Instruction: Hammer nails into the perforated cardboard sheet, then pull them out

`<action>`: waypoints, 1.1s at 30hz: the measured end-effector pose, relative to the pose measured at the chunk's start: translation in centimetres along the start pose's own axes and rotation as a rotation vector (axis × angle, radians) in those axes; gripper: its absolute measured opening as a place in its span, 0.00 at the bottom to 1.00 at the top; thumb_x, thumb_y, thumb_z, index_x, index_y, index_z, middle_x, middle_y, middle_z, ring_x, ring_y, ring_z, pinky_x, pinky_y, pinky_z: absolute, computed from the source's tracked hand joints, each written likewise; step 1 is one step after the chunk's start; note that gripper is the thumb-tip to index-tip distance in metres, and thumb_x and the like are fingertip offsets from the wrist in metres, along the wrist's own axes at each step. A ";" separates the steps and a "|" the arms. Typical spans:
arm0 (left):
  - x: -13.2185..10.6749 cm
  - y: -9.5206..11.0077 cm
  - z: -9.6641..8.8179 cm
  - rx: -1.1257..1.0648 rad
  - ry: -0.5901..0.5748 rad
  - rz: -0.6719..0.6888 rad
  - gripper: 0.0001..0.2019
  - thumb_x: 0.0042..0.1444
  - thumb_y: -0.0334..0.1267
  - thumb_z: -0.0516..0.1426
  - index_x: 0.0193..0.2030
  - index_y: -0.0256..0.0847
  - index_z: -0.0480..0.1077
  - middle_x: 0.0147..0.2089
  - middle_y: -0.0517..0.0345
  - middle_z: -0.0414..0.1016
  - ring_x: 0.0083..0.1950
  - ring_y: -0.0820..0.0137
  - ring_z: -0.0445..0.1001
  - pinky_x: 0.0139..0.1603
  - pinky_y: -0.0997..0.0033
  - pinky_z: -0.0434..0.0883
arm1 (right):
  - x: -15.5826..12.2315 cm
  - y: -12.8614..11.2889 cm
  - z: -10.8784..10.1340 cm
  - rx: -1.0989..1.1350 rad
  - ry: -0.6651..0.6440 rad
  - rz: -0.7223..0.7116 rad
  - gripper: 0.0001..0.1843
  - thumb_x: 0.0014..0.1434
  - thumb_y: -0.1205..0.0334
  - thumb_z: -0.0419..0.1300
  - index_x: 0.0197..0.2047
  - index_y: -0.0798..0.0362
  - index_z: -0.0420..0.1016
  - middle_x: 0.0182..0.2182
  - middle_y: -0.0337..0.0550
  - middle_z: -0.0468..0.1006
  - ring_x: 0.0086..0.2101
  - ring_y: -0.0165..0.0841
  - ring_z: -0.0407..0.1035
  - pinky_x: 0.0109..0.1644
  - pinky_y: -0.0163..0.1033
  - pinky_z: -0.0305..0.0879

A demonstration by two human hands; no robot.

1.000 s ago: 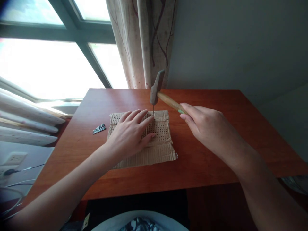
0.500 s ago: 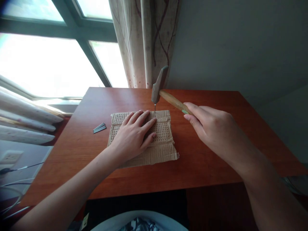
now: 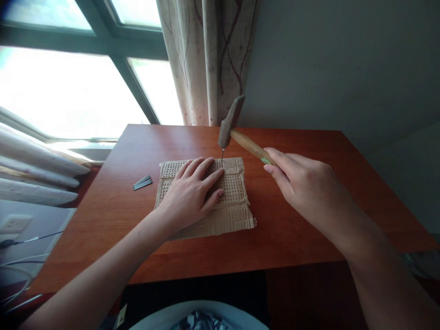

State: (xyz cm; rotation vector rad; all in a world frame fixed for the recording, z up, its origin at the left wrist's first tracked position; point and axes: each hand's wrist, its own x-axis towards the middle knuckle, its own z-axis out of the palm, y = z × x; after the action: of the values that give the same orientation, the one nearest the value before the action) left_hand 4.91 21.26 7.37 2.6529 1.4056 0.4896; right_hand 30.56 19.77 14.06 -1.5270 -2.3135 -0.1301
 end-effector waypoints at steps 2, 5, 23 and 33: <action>0.0 0.0 0.0 -0.005 0.001 0.003 0.24 0.67 0.50 0.49 0.65 0.45 0.68 0.70 0.46 0.62 0.71 0.49 0.57 0.72 0.42 0.53 | 0.0 0.0 0.3 0.004 -0.019 -0.002 0.19 0.70 0.58 0.52 0.59 0.49 0.73 0.43 0.48 0.83 0.39 0.45 0.79 0.41 0.48 0.73; 0.0 0.0 0.0 -0.007 0.006 0.003 0.24 0.67 0.50 0.49 0.65 0.45 0.68 0.70 0.46 0.62 0.71 0.49 0.57 0.72 0.42 0.53 | -0.1 0.1 0.7 0.015 -0.049 -0.007 0.19 0.70 0.58 0.52 0.61 0.48 0.72 0.45 0.48 0.83 0.41 0.45 0.79 0.43 0.49 0.74; 0.0 0.0 0.1 -0.008 0.006 0.011 0.24 0.67 0.49 0.49 0.64 0.43 0.68 0.70 0.45 0.62 0.71 0.49 0.57 0.72 0.42 0.53 | -1.0 0.6 2.3 0.027 0.004 -0.020 0.17 0.70 0.60 0.54 0.58 0.52 0.74 0.45 0.49 0.83 0.40 0.44 0.80 0.40 0.46 0.74; 0.0 -0.1 0.2 -0.004 0.001 0.014 0.24 0.68 0.50 0.48 0.65 0.42 0.68 0.71 0.44 0.61 0.71 0.49 0.56 0.72 0.41 0.52 | -1.5 1.1 3.5 0.374 0.310 0.300 0.17 0.61 0.54 0.64 0.53 0.47 0.77 0.32 0.42 0.81 0.28 0.37 0.75 0.31 0.41 0.70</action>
State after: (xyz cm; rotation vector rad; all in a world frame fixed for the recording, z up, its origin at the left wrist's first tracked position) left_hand 4.89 21.30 7.16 2.6616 1.3864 0.4941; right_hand 31.19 19.82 10.12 -1.5123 -1.7328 0.1290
